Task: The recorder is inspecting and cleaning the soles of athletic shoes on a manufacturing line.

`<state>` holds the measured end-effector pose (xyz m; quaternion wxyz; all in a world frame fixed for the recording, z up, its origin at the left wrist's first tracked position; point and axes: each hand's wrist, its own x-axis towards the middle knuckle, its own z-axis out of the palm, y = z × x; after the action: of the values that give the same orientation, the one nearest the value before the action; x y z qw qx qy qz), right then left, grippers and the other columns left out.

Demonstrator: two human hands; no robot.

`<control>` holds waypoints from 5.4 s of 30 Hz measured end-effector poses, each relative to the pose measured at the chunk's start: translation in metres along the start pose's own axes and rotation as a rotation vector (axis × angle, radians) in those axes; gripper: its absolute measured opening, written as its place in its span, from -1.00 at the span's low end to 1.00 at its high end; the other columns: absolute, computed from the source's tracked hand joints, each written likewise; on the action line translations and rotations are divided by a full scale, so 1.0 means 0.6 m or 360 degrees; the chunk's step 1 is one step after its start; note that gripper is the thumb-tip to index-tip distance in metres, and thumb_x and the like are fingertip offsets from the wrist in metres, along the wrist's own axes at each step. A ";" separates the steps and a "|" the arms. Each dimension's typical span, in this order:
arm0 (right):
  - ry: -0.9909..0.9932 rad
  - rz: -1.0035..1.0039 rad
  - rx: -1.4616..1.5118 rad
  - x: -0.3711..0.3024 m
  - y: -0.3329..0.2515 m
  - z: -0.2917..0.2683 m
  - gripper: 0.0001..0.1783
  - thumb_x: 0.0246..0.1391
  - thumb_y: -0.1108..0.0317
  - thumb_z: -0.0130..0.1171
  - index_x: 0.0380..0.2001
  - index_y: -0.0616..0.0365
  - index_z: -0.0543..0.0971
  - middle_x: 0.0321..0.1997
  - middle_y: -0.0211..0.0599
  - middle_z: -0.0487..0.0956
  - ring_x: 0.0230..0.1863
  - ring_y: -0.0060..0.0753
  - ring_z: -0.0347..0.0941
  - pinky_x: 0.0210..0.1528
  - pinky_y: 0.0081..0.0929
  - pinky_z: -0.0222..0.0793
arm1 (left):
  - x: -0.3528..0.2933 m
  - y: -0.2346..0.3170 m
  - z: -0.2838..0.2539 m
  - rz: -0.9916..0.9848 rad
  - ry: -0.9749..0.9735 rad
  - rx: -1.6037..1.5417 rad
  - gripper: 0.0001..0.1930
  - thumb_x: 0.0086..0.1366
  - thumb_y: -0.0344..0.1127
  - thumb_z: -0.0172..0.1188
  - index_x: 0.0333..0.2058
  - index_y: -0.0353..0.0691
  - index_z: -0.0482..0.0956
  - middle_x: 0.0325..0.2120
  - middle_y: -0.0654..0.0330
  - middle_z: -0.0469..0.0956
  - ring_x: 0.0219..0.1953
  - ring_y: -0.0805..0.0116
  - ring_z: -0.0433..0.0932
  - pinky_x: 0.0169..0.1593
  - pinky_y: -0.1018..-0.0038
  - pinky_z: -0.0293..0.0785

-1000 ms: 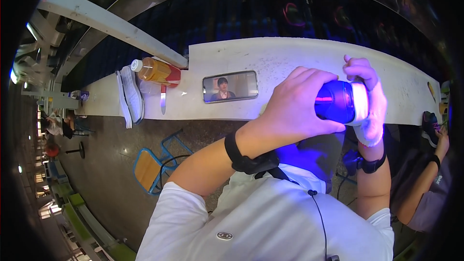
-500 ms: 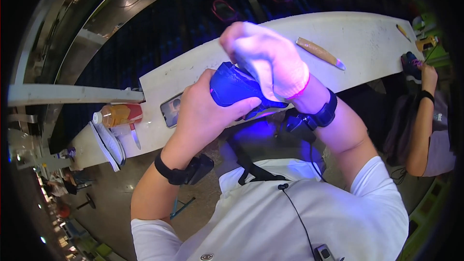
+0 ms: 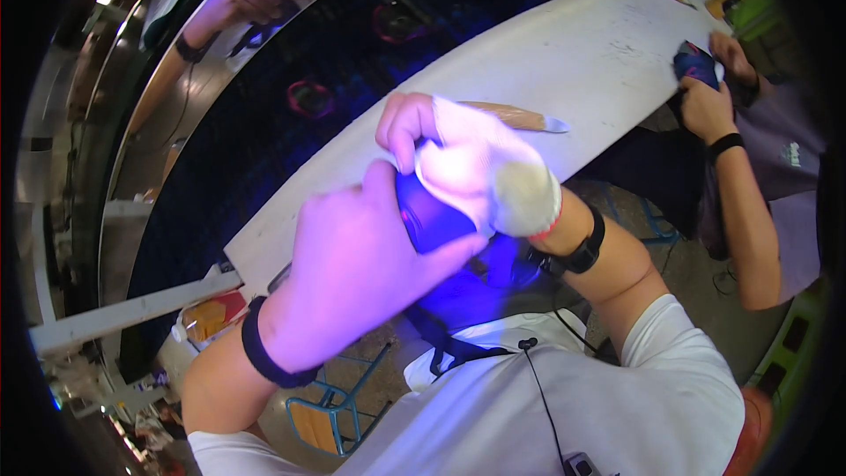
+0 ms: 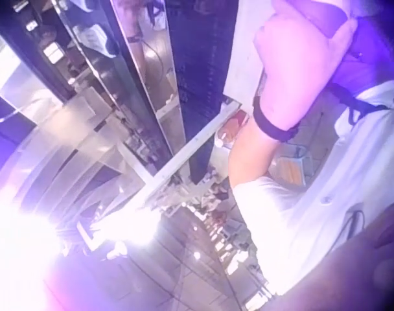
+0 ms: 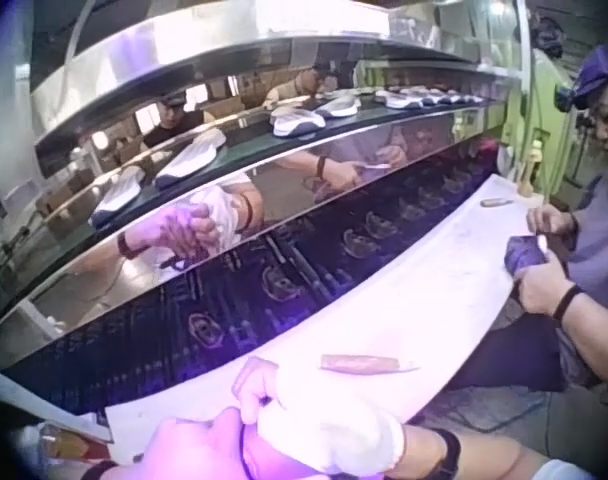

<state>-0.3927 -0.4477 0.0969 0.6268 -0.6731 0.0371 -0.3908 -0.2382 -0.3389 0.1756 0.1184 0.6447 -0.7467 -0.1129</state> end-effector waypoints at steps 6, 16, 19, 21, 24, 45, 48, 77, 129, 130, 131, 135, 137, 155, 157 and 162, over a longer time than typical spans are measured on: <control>0.0007 0.0083 -0.0269 -0.112 -0.076 0.003 -0.31 0.41 -0.06 0.04 0.31 0.32 0.48 0.26 0.06 0.56 0.47 0.08 0.38 0.55 0.00 0.22 | -0.032 0.055 0.024 0.0603 0.0107 0.0162 -0.18 0.07 0.32 0.64 -0.12 -0.40 0.57 -0.62 0.19 0.55 -0.69 0.20 0.60 -0.56 0.35 0.51; -0.0180 0.0217 -0.1490 -0.190 -0.045 0.055 0.22 -0.03 -0.05 0.65 0.55 0.28 0.27 0.55 0.30 0.38 0.53 0.34 0.37 0.52 0.07 0.36 | -0.197 -0.017 -0.021 -0.0027 -0.0103 -0.1053 -0.22 0.06 0.04 0.73 0.16 -0.16 0.56 0.47 -0.24 0.27 0.50 -0.21 0.32 0.50 -0.05 0.31; -0.0458 0.0399 -0.1354 -0.198 0.031 0.051 0.14 -0.06 -0.08 0.62 0.47 0.33 0.39 0.39 0.21 0.55 0.44 0.23 0.47 0.47 0.12 0.37 | -0.259 -0.020 0.064 -0.0588 0.0276 -0.1297 -0.39 0.16 -0.24 0.66 0.12 -0.17 0.54 0.50 -0.15 0.25 0.50 -0.02 0.31 0.54 0.07 0.22; -0.0460 0.0135 -0.1279 -0.184 0.047 0.055 0.02 -0.04 0.02 0.59 0.45 0.22 0.45 0.24 0.11 0.63 0.25 0.24 0.58 0.31 0.10 0.49 | -0.279 -0.025 0.093 -0.0751 0.0468 -0.1650 -0.42 0.17 -0.31 0.62 0.11 -0.18 0.53 0.50 -0.13 0.26 0.51 0.00 0.31 0.54 0.08 0.22; -0.0531 -0.0406 -0.1405 -0.113 -0.004 0.049 -0.17 -0.08 0.19 0.53 0.33 0.12 0.58 0.01 0.02 0.70 -0.07 0.19 0.67 0.10 0.09 0.61 | -0.288 -0.017 0.120 -0.0488 0.0749 -0.1724 -0.26 0.22 -0.40 0.57 0.32 -0.14 0.39 0.54 -0.09 0.19 0.52 0.03 0.30 0.53 0.09 0.29; -0.0216 -0.0850 -0.1984 0.376 -0.152 0.036 -0.54 0.35 0.01 0.18 -0.02 0.19 0.71 0.00 0.13 0.73 0.07 0.22 0.68 0.18 0.04 0.56 | -0.213 -0.101 0.142 -0.0945 0.0455 -0.1880 -0.67 0.71 -0.11 0.09 -0.25 -0.19 0.53 -0.62 0.29 0.53 -0.62 0.52 0.47 -0.41 0.51 0.45; -0.0276 -0.0752 -0.2139 0.480 -0.088 0.085 -0.51 0.39 -0.04 0.13 -0.06 0.20 0.73 0.01 0.17 0.74 0.09 0.25 0.68 0.20 0.07 0.54 | -0.083 -0.203 0.139 -0.0557 0.0913 -0.1836 -0.74 0.65 -0.16 0.21 -0.19 -0.24 0.56 -0.45 0.30 0.63 -0.42 0.55 0.55 -0.30 0.52 0.49; -0.0206 -0.1010 -0.1435 0.123 -0.193 0.026 -0.63 0.51 0.13 0.15 -0.12 0.27 0.68 -0.11 -0.04 0.72 -0.08 -0.10 0.66 0.03 -0.22 0.55 | -0.153 -0.113 0.222 -0.0989 0.0704 -0.1759 -0.49 0.43 -0.32 0.40 0.27 -0.42 0.55 0.07 -0.08 0.71 0.18 0.06 0.68 0.32 0.12 0.59; 0.0441 0.0093 -0.0076 -0.226 -0.059 0.140 -0.51 0.02 0.35 0.70 -0.22 0.11 0.48 0.30 0.22 0.66 0.43 0.20 0.55 0.61 0.26 0.19 | -0.248 0.081 0.218 0.0039 0.1185 -0.1918 -0.56 0.37 -0.40 0.52 -0.05 -0.22 0.34 0.34 -0.49 0.46 0.55 -0.36 0.30 0.61 -0.19 0.03; 0.0421 0.0084 -0.0097 -0.224 -0.058 0.139 -0.51 0.01 0.35 0.70 -0.23 0.11 0.49 0.29 0.21 0.67 0.42 0.20 0.56 0.61 0.26 0.21 | -0.247 0.080 0.214 0.0033 0.1219 -0.1911 -0.54 0.37 -0.40 0.53 -0.03 -0.24 0.34 0.33 -0.48 0.48 0.54 -0.35 0.32 0.60 -0.19 0.05; 0.0411 0.0066 -0.0107 -0.222 -0.059 0.138 -0.50 0.00 0.36 0.71 -0.24 0.12 0.49 0.28 0.20 0.68 0.41 0.21 0.57 0.60 0.25 0.23 | -0.246 0.079 0.208 0.0038 0.1180 -0.1933 -0.53 0.37 -0.40 0.53 -0.01 -0.25 0.34 0.32 -0.48 0.49 0.53 -0.35 0.33 0.60 -0.18 0.06; 0.0272 0.0059 -0.0363 -0.213 -0.064 0.130 -0.51 -0.04 0.31 0.73 -0.25 0.13 0.54 0.22 0.08 0.73 0.25 0.10 0.71 0.48 0.07 0.44 | -0.243 0.058 0.161 0.0027 0.1030 -0.2027 -0.46 0.41 -0.28 0.49 0.17 -0.35 0.39 0.22 -0.34 0.60 0.40 -0.23 0.48 0.54 -0.07 0.22; 0.0179 0.0069 -0.0531 -0.210 -0.067 0.127 -0.51 -0.07 0.25 0.75 -0.28 0.14 0.57 0.18 0.02 0.75 0.16 0.04 0.76 0.37 -0.06 0.57 | -0.244 0.031 0.140 0.0100 0.0826 -0.1623 -0.47 0.45 -0.14 0.43 0.21 -0.39 0.54 0.10 -0.11 0.68 0.22 -0.07 0.55 0.40 0.05 0.37; -0.0135 -0.0443 -0.1106 -0.191 0.050 0.126 -0.51 -0.25 0.10 0.62 -0.24 -0.02 0.65 0.01 -0.21 0.68 -0.07 -0.01 0.62 -0.18 -0.06 0.59 | -0.260 -0.035 0.061 -0.0003 0.0403 -0.0844 -0.31 -0.11 -0.04 0.79 -0.06 -0.31 0.74 -0.03 -0.05 0.81 0.12 -0.07 0.78 0.43 -0.07 0.53; -0.0232 -0.0404 -0.1158 -0.183 0.039 0.123 -0.52 -0.25 0.06 0.62 -0.27 -0.01 0.65 0.01 -0.18 0.67 -0.07 0.00 0.62 -0.18 -0.07 0.58 | -0.260 -0.035 0.071 -0.0002 0.0441 -0.0888 -0.33 -0.11 -0.10 0.81 -0.06 -0.32 0.74 -0.06 -0.06 0.82 0.11 -0.06 0.79 0.42 -0.09 0.53; -0.0293 -0.0176 -0.1206 -0.171 0.033 0.122 -0.46 -0.25 -0.01 0.64 -0.38 0.12 0.58 0.07 0.00 0.64 -0.03 0.12 0.62 -0.07 -0.01 0.61 | -0.285 -0.048 0.089 -0.0036 0.0544 -0.0955 -0.44 -0.04 -0.34 0.79 -0.06 -0.31 0.74 -0.13 -0.08 0.83 0.13 -0.14 0.77 0.43 -0.17 0.50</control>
<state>-0.4130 -0.3372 0.0373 0.3125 -0.8900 0.0859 -0.3206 -0.2048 -0.1732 0.1103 0.4247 0.5991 -0.6424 -0.2192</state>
